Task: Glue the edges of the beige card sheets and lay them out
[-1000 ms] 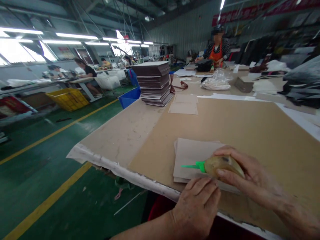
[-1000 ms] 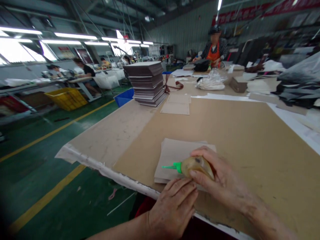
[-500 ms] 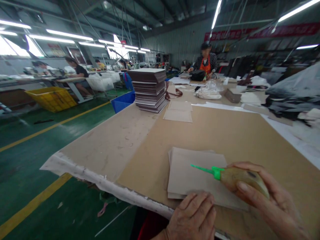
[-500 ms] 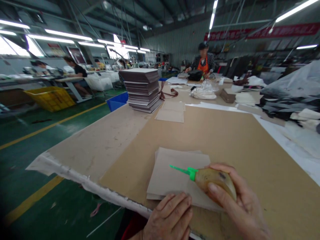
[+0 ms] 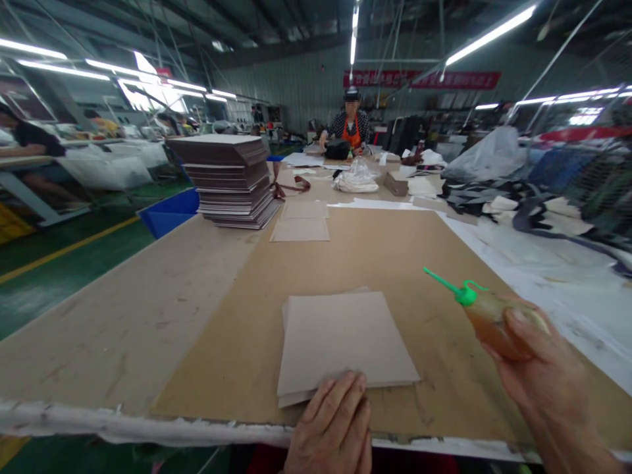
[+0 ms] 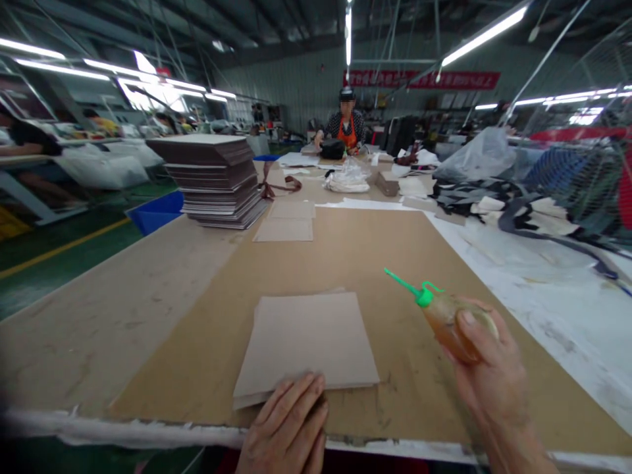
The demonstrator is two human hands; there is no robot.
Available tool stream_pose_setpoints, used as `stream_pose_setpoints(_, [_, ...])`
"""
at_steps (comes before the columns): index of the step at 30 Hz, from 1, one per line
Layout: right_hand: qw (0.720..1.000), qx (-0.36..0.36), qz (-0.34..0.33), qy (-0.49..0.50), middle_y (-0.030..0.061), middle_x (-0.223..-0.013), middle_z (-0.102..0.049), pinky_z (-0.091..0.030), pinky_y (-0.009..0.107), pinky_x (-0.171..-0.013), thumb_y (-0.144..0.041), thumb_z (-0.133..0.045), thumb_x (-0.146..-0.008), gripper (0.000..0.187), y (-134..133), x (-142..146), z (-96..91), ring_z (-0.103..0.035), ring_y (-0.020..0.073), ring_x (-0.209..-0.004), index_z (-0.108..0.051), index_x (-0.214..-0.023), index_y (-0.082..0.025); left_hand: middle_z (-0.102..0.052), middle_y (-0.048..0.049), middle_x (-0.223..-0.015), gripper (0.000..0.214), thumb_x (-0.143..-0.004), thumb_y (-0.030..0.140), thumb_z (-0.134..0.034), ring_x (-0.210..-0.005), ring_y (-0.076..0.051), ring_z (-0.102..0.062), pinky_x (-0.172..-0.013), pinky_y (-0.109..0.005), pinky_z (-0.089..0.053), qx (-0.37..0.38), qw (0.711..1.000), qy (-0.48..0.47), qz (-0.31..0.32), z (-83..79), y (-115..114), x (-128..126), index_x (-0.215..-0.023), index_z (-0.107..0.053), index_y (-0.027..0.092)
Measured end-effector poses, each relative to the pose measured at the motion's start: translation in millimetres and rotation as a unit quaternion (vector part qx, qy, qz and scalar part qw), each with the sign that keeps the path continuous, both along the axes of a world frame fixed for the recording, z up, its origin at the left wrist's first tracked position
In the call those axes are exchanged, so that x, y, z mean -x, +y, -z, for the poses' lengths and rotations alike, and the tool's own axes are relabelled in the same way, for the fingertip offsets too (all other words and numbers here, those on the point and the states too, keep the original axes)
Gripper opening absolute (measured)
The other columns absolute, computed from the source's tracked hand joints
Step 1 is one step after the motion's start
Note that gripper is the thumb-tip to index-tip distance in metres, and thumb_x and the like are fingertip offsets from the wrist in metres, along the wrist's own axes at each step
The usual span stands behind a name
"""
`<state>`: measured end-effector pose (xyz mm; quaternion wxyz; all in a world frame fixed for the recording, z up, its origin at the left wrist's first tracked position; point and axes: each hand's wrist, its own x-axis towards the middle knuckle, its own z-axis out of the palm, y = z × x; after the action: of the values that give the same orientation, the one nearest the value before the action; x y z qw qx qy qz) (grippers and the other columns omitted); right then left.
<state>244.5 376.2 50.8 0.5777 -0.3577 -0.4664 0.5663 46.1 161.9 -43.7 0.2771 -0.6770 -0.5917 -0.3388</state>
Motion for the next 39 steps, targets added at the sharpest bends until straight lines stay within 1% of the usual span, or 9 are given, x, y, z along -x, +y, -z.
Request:
stream_pose_setpoints(7, [0.999,-0.020,-0.024,-0.007,0.0007,-0.084,-0.059,-0.043,0.021,-0.049,-0.039,-0.081,-0.071,0.032,-6.9,8.9,-0.6,-0.054,0.0158,-0.067,-0.068,-0.096,-0.023,-0.061,-0.0097,-0.139,0.032,-0.086,0.021,-0.057,-0.135,-0.024,-0.050,-0.122,-0.038,-0.026,0.084,0.996,-0.018,0.009,-12.0,-8.1,-2.9,-0.114,-0.070,0.014])
stream_pose_setpoints(15, [1.000,0.018,-0.019,0.002,0.0009,-0.085,-0.060,-0.045,0.019,-0.049,-0.041,-0.086,-0.067,0.038,-11.3,5.9,8.1,-0.055,0.0156,-0.068,-0.068,-0.095,-0.023,-0.061,-0.0091,-0.139,0.031,-0.085,0.020,-0.057,-0.134,-0.024,-0.050,-0.119,-0.040,-0.030,0.087,0.996,-0.024,0.009,-15.4,-6.5,-3.8,-0.113,-0.070,0.015])
stream_pose_setpoints(18, [0.997,0.024,-0.064,-0.022,0.0021,-0.089,-0.063,-0.048,0.019,-0.050,-0.044,-0.086,-0.068,0.040,-19.5,6.6,8.1,-0.057,0.0155,-0.069,-0.069,-0.098,-0.024,-0.060,-0.0088,-0.141,0.030,-0.084,0.020,-0.057,-0.135,-0.024,-0.050,-0.119,-0.040,-0.031,0.087,0.996,-0.026,0.002,-15.5,-7.5,-6.1,-0.112,-0.070,0.016])
stream_pose_setpoints(21, [0.984,0.020,-0.150,-0.098,0.0047,-0.093,-0.067,-0.055,0.025,-0.059,-0.047,-0.085,-0.070,0.045,-32.4,13.3,5.2,-0.062,0.0206,-0.074,-0.068,-0.106,-0.026,-0.060,-0.0082,-0.141,0.030,-0.084,0.022,-0.057,-0.135,-0.023,-0.050,-0.119,-0.039,-0.033,0.084,0.996,-0.018,-0.010,-16.4,-9.5,-9.4,-0.110,-0.070,0.017])
stream_pose_setpoints(24, [0.945,-0.096,-0.228,-0.215,0.0063,-0.102,-0.068,-0.058,0.030,-0.063,-0.050,-0.081,-0.074,0.043,-44.8,30.4,0.9,-0.065,0.0271,-0.084,-0.069,-0.108,-0.027,-0.060,-0.0072,-0.140,0.031,-0.083,0.027,-0.058,-0.135,-0.023,-0.050,-0.119,-0.038,-0.035,0.079,0.997,-0.009,-0.021,-16.3,-9.8,-10.9,-0.109,-0.071,0.018])
stream_pose_setpoints(27, [0.873,-0.276,-0.299,-0.269,0.0043,-0.109,-0.065,-0.057,0.030,-0.074,-0.044,-0.073,-0.085,0.028,-54.5,55.6,-4.1,-0.063,0.0269,-0.097,-0.068,-0.108,-0.029,-0.065,-0.0072,-0.134,0.031,-0.083,0.030,-0.058,-0.130,-0.023,-0.054,-0.119,-0.038,-0.037,0.069,0.997,-0.006,-0.021,-14.5,-8.7,-10.5,-0.108,-0.071,0.017])
stream_pose_setpoints(29, [0.827,-0.355,-0.342,-0.270,0.0024,-0.110,-0.064,-0.055,0.028,-0.080,-0.037,-0.067,-0.092,0.022,-58.9,72.1,-7.4,-0.062,0.0238,-0.100,-0.064,-0.113,-0.031,-0.069,-0.0074,-0.127,0.031,-0.083,0.030,-0.059,-0.124,-0.022,-0.059,-0.119,-0.038,-0.037,0.059,0.998,-0.009,-0.018,-13.0,-7.8,-10.1,-0.107,-0.071,0.017])
stream_pose_setpoints(33, [0.774,-0.415,-0.388,-0.280,0.0012,-0.112,-0.060,-0.050,0.025,-0.080,-0.032,-0.058,-0.100,0.020,-62.1,94.3,-13.1,-0.060,0.0197,-0.101,-0.056,-0.120,-0.032,-0.070,-0.0082,-0.125,0.031,-0.083,0.031,-0.058,-0.123,-0.022,-0.059,-0.119,-0.037,-0.036,0.046,0.999,-0.008,-0.008,-12.0,-6.5,-9.0,-0.105,-0.071,0.015])
stream_pose_setpoints(39, [0.714,-0.443,-0.436,-0.321,0.0014,-0.112,-0.058,-0.047,0.028,-0.084,-0.032,-0.054,-0.103,0.020,-61.8,106.2,-25.8,-0.058,0.0181,-0.101,-0.051,-0.123,-0.031,-0.068,-0.0104,-0.129,0.033,-0.085,0.032,-0.054,-0.130,-0.025,-0.053,-0.116,-0.038,-0.038,0.062,0.998,-0.006,0.007,-13.8,-6.6,-5.5,-0.108,-0.071,0.014])
